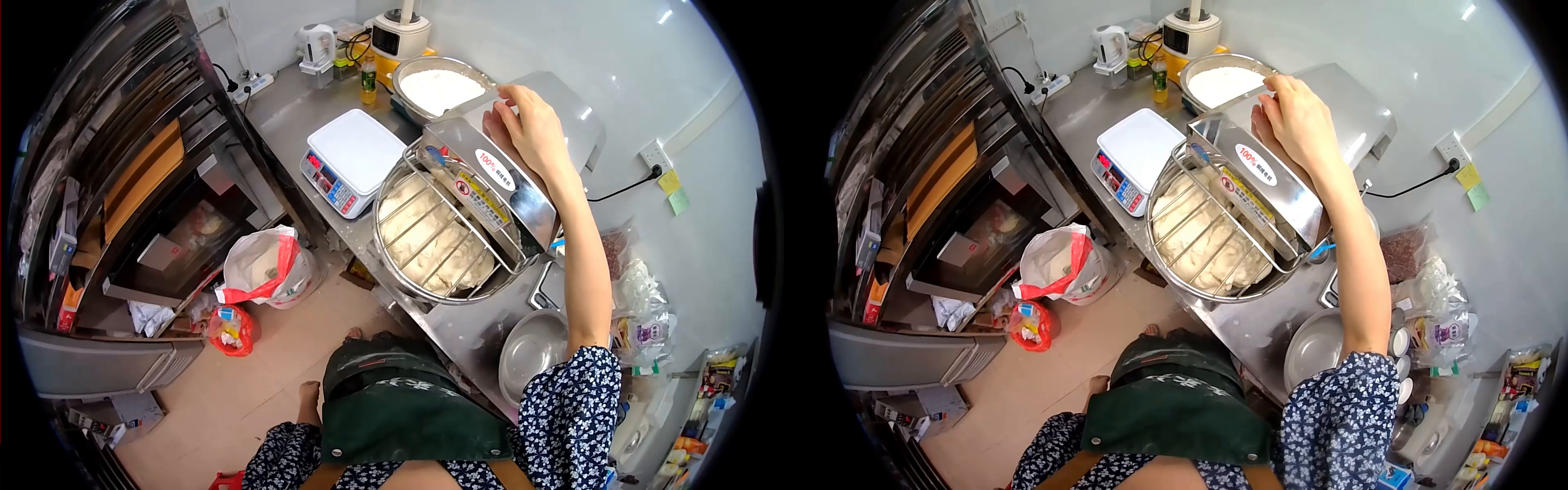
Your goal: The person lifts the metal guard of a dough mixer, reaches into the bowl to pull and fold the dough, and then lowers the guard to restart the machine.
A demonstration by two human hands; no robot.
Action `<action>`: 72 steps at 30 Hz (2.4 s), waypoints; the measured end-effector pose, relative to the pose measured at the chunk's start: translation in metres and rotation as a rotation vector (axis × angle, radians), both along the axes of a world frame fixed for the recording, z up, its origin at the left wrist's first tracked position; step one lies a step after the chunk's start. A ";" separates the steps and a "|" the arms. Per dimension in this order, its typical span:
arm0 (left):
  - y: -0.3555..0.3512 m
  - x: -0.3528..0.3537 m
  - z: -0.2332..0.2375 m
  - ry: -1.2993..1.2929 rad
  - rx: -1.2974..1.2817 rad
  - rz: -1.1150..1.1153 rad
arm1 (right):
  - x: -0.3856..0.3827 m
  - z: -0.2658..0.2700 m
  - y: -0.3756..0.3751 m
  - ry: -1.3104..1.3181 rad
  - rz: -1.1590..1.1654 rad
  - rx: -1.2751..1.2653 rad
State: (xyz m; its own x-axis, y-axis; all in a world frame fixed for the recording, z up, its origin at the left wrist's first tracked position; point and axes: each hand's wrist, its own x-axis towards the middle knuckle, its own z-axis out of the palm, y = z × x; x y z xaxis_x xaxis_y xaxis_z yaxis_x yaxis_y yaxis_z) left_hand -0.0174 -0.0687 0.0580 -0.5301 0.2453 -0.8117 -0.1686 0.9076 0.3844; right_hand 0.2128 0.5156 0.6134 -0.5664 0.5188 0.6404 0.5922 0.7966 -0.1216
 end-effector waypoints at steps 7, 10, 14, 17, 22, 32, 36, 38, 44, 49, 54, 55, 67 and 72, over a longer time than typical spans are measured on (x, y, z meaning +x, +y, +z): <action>0.046 -0.011 -0.022 0.109 0.158 0.140 | 0.005 0.000 0.008 0.165 0.041 0.060; 0.073 -0.020 -0.014 0.144 0.239 0.105 | 0.011 0.008 -0.007 0.414 0.044 -0.023; 0.089 -0.021 -0.011 0.232 0.312 0.028 | 0.021 0.005 -0.039 0.508 0.002 -0.137; 0.084 -0.020 -0.015 0.243 0.279 -0.052 | 0.032 -0.003 -0.044 0.755 0.194 -0.667; 0.062 -0.020 -0.032 0.184 0.077 -0.064 | 0.045 -0.007 -0.040 0.959 0.468 -1.013; 0.066 -0.019 -0.009 0.232 0.255 0.119 | 0.024 0.010 -0.083 0.781 0.333 -0.873; 0.112 -0.035 0.000 0.287 0.480 0.207 | 0.011 0.001 -0.106 0.660 0.294 -0.726; 0.141 -0.048 0.008 0.254 0.566 0.278 | 0.002 -0.003 -0.115 0.542 0.247 -0.525; 0.268 -0.033 0.216 0.140 1.091 0.306 | -0.013 -0.035 -0.130 0.111 0.235 -0.124; 0.325 0.002 0.348 0.217 1.428 -0.026 | -0.020 -0.077 -0.139 -0.099 0.273 -0.072; 0.348 0.039 0.394 0.107 1.621 -0.170 | -0.021 -0.094 -0.146 0.006 0.276 -0.306; 0.351 0.046 0.402 0.166 1.627 -0.204 | -0.019 -0.096 -0.147 0.025 0.263 -0.368; 0.361 0.070 0.424 0.364 1.556 -0.373 | -0.003 -0.098 -0.150 0.057 0.164 -0.352; 0.363 0.074 0.426 0.338 1.577 -0.359 | -0.001 -0.099 -0.149 0.059 0.152 -0.290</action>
State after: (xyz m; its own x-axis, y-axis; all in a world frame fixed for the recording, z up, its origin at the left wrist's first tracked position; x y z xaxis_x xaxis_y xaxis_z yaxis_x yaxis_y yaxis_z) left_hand 0.0568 0.2945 0.4840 -0.3577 0.8052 0.4729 0.2279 -0.4159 0.8804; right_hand 0.2121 0.3668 0.5145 -0.6179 0.5967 0.5121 0.4545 0.8025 -0.3866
